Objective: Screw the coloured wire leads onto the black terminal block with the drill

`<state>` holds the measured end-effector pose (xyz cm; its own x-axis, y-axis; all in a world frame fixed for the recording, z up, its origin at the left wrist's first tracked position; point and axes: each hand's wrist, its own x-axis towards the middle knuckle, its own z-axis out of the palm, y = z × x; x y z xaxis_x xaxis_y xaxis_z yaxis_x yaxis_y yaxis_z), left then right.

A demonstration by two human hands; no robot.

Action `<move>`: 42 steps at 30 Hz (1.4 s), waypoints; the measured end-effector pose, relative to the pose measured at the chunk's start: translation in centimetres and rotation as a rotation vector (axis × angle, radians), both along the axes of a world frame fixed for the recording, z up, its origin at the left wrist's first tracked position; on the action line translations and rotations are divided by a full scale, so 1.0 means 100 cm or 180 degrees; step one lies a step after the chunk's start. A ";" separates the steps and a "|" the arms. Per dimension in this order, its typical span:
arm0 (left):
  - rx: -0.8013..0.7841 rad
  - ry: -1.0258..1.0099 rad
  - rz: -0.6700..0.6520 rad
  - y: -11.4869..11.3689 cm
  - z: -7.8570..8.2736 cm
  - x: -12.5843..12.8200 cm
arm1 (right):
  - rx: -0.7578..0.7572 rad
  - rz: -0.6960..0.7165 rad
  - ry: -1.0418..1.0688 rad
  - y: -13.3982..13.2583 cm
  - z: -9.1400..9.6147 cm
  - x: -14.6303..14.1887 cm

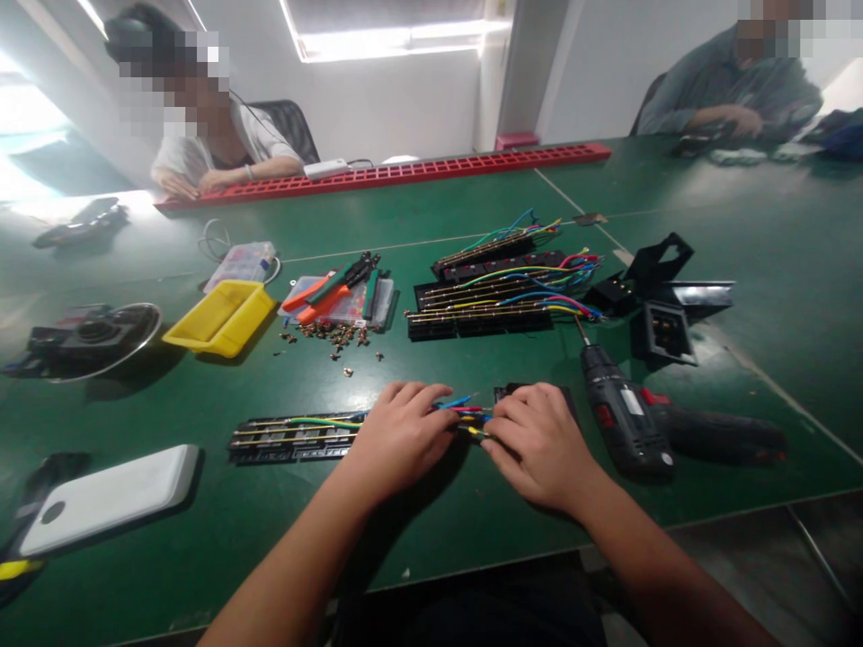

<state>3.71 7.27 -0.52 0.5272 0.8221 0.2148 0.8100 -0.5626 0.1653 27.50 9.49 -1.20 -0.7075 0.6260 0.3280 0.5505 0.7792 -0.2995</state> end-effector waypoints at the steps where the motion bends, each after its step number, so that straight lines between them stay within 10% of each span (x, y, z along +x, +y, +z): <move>1: 0.0028 0.0049 -0.0024 0.000 -0.002 -0.001 | 0.0028 -0.0005 -0.0034 0.000 0.000 0.000; 34: -0.0273 0.0066 -0.0161 -0.001 -0.004 0.007 | 0.0090 0.0008 0.0111 0.001 -0.003 0.001; 42: -0.0172 -0.0986 -0.0042 0.000 0.007 -0.018 | -0.0283 -0.0054 0.0175 0.000 0.008 -0.002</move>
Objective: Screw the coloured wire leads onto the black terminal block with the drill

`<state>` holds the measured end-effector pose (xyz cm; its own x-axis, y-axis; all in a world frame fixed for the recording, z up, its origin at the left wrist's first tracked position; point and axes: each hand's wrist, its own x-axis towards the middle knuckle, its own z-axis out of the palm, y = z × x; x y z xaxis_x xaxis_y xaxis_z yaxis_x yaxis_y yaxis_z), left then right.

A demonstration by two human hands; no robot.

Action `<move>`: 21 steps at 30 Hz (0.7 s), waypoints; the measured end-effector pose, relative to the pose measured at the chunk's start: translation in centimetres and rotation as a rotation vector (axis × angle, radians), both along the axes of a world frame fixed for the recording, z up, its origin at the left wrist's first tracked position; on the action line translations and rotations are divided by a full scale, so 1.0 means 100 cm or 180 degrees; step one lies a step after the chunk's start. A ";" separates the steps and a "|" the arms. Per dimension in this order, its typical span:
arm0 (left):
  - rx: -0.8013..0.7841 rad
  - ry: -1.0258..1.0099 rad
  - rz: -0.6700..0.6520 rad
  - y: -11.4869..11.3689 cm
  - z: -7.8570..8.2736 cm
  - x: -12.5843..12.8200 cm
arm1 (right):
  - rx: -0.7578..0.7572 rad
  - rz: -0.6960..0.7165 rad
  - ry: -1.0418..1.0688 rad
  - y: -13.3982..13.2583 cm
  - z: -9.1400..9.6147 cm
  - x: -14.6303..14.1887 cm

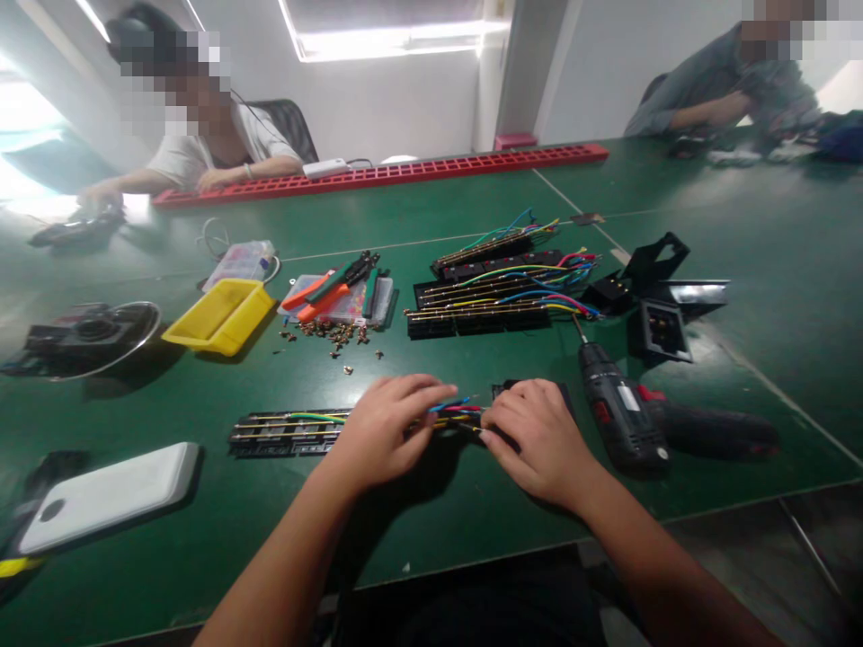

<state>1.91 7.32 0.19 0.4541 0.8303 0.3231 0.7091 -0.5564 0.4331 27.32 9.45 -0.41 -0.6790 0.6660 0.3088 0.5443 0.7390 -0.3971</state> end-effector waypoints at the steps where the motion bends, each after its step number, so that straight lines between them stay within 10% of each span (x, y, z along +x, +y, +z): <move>1: 0.0092 -0.0237 0.0289 0.000 -0.001 -0.005 | -0.0028 -0.0014 0.0030 0.000 0.001 0.000; 7: 0.0095 -0.1347 0.1757 -0.004 -0.007 -0.021 | 0.0088 -0.0089 -0.0166 0.001 0.005 -0.007; 21: -0.0655 0.0659 0.0444 -0.018 0.001 -0.060 | 0.0673 -0.0280 -0.0079 -0.020 0.002 -0.009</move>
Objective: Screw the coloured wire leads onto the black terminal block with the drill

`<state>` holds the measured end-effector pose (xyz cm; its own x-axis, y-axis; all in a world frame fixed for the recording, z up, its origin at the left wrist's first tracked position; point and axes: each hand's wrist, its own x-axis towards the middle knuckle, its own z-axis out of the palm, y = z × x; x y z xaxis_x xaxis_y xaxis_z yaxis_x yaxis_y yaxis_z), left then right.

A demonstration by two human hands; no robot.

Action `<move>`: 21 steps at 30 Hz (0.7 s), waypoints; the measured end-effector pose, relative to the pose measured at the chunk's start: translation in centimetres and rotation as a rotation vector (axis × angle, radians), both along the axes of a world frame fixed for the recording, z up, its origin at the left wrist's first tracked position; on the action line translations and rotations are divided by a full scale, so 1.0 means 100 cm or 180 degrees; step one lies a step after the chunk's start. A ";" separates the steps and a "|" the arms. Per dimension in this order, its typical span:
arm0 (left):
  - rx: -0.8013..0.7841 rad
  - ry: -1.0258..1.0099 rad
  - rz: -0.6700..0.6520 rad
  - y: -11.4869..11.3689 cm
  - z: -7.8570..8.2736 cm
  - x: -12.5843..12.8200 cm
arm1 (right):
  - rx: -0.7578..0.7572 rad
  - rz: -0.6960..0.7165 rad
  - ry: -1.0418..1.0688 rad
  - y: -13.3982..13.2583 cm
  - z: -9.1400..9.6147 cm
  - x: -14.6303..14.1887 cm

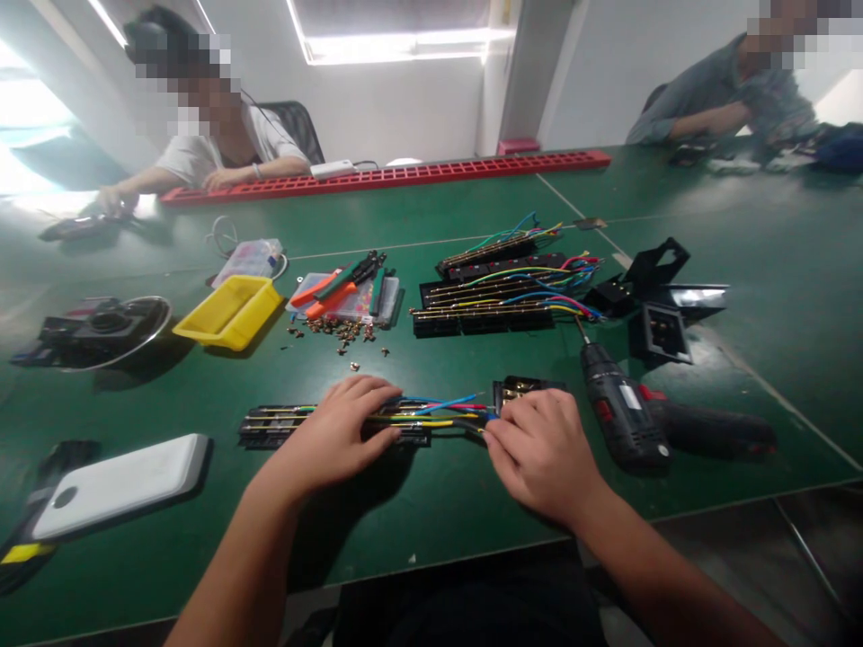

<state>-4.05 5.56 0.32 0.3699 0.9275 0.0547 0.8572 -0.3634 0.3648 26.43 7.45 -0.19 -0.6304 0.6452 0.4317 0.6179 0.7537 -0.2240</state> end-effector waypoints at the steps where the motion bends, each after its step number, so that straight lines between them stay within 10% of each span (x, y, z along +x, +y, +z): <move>1: -0.0034 0.0154 0.0016 -0.003 -0.002 -0.004 | 0.0016 0.0004 0.0053 -0.002 -0.004 0.001; 21: 0.0657 0.0370 0.0191 -0.017 -0.007 0.004 | -0.0295 -0.0416 -0.0384 0.031 -0.017 0.052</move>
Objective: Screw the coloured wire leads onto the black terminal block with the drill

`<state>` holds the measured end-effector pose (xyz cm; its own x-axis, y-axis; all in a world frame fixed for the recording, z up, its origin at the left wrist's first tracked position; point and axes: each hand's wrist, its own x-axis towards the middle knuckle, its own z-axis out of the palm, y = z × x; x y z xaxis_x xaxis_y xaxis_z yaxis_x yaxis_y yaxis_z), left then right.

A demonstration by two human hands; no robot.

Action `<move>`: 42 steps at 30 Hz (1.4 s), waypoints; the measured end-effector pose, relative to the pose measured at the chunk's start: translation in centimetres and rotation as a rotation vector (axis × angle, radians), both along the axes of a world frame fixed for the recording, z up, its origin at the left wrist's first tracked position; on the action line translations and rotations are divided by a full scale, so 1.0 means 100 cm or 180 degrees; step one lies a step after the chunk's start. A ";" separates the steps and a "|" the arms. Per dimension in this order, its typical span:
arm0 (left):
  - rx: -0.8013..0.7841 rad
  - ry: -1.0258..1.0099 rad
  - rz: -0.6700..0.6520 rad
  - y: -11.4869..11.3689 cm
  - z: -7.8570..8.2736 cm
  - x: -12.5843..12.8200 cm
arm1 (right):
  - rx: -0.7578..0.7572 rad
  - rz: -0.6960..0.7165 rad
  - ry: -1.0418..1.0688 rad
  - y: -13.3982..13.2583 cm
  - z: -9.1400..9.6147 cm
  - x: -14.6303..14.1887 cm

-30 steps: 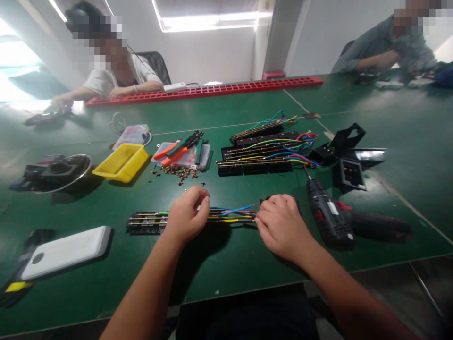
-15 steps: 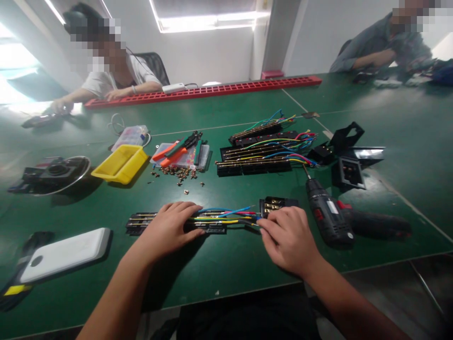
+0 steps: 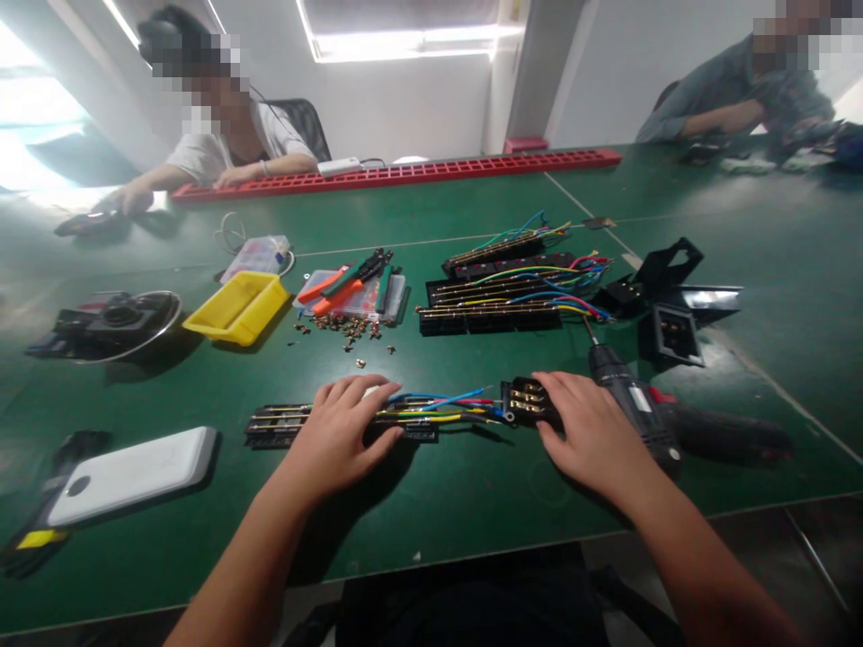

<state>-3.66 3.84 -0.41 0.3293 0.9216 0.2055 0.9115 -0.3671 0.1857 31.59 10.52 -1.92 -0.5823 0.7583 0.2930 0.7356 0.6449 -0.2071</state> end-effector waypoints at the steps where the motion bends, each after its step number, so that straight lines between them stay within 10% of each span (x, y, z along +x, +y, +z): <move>1: 0.0157 -0.0111 -0.0135 -0.001 0.002 0.008 | -0.0057 0.0065 0.0034 0.001 0.001 0.000; 10: 0.0062 0.0431 -0.0669 0.015 0.006 0.079 | -0.0262 0.0171 0.0213 -0.007 0.012 0.001; 42: -0.0693 0.0003 -0.1013 0.018 0.003 0.074 | -0.1016 0.0510 0.0612 -0.015 0.027 0.000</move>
